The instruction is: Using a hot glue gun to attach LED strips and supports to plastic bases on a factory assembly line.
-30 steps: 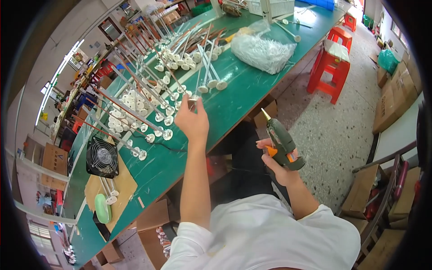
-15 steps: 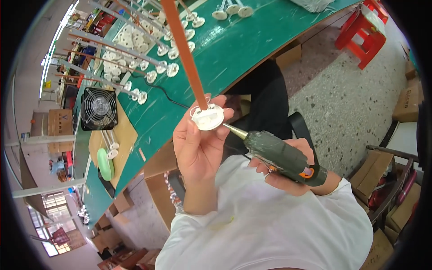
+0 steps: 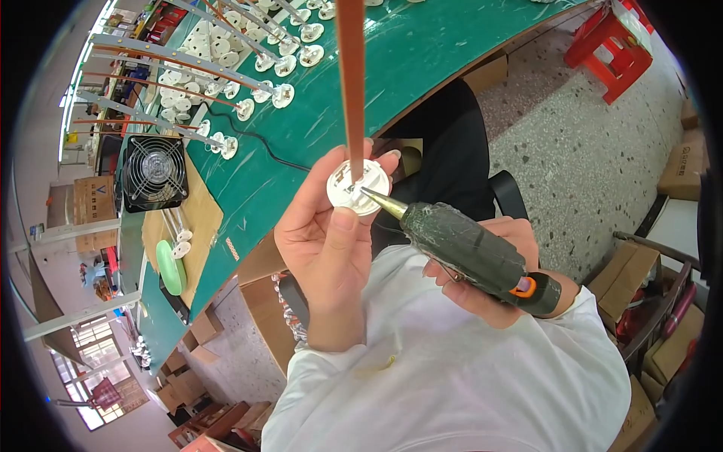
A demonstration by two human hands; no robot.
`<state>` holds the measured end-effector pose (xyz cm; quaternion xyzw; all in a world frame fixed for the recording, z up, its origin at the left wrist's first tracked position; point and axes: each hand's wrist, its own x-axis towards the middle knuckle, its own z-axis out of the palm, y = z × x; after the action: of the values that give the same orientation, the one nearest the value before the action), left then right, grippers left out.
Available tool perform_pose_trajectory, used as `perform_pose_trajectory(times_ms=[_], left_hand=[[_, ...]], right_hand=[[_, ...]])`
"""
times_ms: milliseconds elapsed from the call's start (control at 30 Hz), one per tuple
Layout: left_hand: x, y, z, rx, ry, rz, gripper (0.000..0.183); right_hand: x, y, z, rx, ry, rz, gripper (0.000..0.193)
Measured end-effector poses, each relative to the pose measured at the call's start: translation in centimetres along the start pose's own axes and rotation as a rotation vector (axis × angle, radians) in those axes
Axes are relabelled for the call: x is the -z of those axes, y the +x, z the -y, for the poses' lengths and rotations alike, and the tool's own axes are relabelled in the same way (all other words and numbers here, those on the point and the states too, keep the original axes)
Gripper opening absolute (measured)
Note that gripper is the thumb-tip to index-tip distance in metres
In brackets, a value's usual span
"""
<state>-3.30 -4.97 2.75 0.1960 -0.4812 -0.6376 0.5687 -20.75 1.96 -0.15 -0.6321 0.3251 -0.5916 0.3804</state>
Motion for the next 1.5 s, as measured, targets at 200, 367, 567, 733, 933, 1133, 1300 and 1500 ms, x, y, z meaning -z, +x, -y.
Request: perform_pose_trajectory(times_ms=[200,367,567,733,933,1133,1300,1500], left_hand=[[0.33,-0.06,0.38,-0.054,0.003,0.015,0.047],[0.4,-0.03,0.53,-0.048,-0.007,0.024,0.048],[0.47,-0.07,0.47,-0.056,0.0,0.027,0.048],[0.57,-0.03,0.64,-0.049,-0.001,0.022,0.048],[0.34,-0.02,0.69,-0.057,0.008,0.027,0.049],[0.44,-0.06,0.63,-0.067,-0.001,0.033,0.05],[0.32,-0.12,0.37,-0.049,-0.008,0.004,0.051],[0.34,-0.22,0.4,-0.032,-0.006,0.0,0.051]], right_hand=[[-0.43,0.25,-0.15,-0.01,0.024,-0.038,0.015],[-0.14,0.44,-0.16,0.004,0.016,-0.02,0.015],[-0.25,0.27,-0.32,0.009,0.036,-0.053,0.015],[-0.14,0.26,-0.42,0.015,0.041,-0.059,0.015],[0.01,0.43,-0.18,0.015,-0.014,0.0,0.015],[-0.19,0.27,-0.34,0.008,0.05,-0.058,0.015],[-0.16,0.19,-0.43,0.019,0.013,-0.044,0.014],[-0.05,0.34,-0.29,0.033,0.003,0.006,0.016]])
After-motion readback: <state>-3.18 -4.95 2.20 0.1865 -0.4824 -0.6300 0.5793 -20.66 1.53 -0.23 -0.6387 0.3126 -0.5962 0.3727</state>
